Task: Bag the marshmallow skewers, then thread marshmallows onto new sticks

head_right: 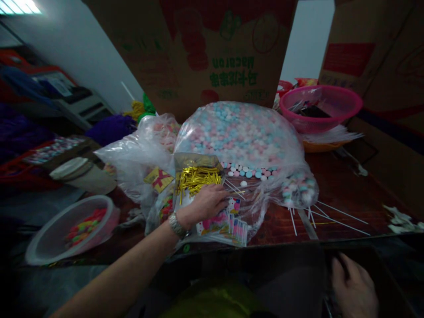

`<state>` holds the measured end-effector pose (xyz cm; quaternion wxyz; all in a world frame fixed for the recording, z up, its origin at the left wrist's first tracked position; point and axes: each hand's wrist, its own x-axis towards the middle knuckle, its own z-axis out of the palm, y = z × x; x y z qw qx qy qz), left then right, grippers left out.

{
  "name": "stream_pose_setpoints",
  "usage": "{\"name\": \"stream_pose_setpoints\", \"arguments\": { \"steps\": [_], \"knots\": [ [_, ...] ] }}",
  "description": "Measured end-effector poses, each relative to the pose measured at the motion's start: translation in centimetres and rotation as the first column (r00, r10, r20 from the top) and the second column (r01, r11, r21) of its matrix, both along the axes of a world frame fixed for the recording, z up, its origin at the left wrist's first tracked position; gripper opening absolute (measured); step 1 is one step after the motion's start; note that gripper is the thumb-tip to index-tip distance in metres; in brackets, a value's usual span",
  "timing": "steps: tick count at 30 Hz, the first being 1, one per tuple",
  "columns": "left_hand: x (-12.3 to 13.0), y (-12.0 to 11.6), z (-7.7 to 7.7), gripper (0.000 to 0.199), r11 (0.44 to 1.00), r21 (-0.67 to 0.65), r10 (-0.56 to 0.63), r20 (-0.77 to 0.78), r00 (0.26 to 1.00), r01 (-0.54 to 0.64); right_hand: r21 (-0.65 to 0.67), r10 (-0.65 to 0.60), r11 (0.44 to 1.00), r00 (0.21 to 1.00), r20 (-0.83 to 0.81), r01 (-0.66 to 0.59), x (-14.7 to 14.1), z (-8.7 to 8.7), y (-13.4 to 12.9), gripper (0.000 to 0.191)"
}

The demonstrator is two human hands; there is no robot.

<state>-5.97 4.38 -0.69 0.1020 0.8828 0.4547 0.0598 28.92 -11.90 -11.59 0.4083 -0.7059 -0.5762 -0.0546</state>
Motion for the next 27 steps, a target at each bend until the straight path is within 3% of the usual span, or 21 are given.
{"name": "stream_pose_setpoints", "arguments": {
  "steps": [2, 5, 8, 11, 14, 16, 21, 27],
  "knots": [
    [1.5, 1.1, -0.6, 0.016, 1.0, 0.017, -0.016, -0.042, 0.999, 0.017, 0.058, 0.068, 0.995, 0.981, 0.182, -0.079, -2.8, 1.0, 2.8, 0.026],
    [2.3, 2.3, -0.6, 0.013, 0.999, 0.032, 0.003, -0.064, 0.998, 0.0, 0.154, 0.26, 0.94, 0.932, 0.253, -0.304, -7.9, 4.0, 5.8, 0.024],
    [1.7, 3.2, 0.6, 0.017, 0.999, 0.04, 0.008, -0.051, 0.999, -0.006, 0.21, 0.357, 0.903, 0.927, 0.117, -0.375, -12.2, 6.7, 8.3, 0.023],
    [1.0, 3.8, 2.4, 0.017, 0.996, 0.02, -0.089, -0.064, 0.994, 0.091, 0.177, 0.467, 0.879, 0.875, -0.13, -0.443, -14.7, 8.0, 11.5, 0.03],
    [0.6, 3.6, 3.6, 0.016, 0.972, 0.017, -0.233, -0.046, 0.971, 0.234, 0.055, 0.588, 0.785, 0.713, -0.381, -0.617, -16.5, 8.1, 14.6, 0.02],
    [0.3, 3.1, 3.7, 0.016, 0.971, 0.038, -0.234, -0.031, 0.972, 0.235, 0.026, 0.597, 0.752, 0.664, -0.45, -0.659, -17.4, 7.8, 15.7, 0.016],
    [-0.2, 2.6, 2.6, 0.014, 0.998, 0.032, -0.05, -0.055, 0.997, 0.052, -0.005, 0.546, 0.784, 0.694, -0.469, -0.62, -17.6, 7.1, 15.5, 0.017],
    [0.4, 4.0, 2.0, 0.021, 0.978, -0.148, -0.149, 0.011, 0.989, 0.149, -0.051, 0.552, 0.784, 0.732, -0.399, -0.619, -16.8, 7.1, 16.6, 0.005]
  ]
}}
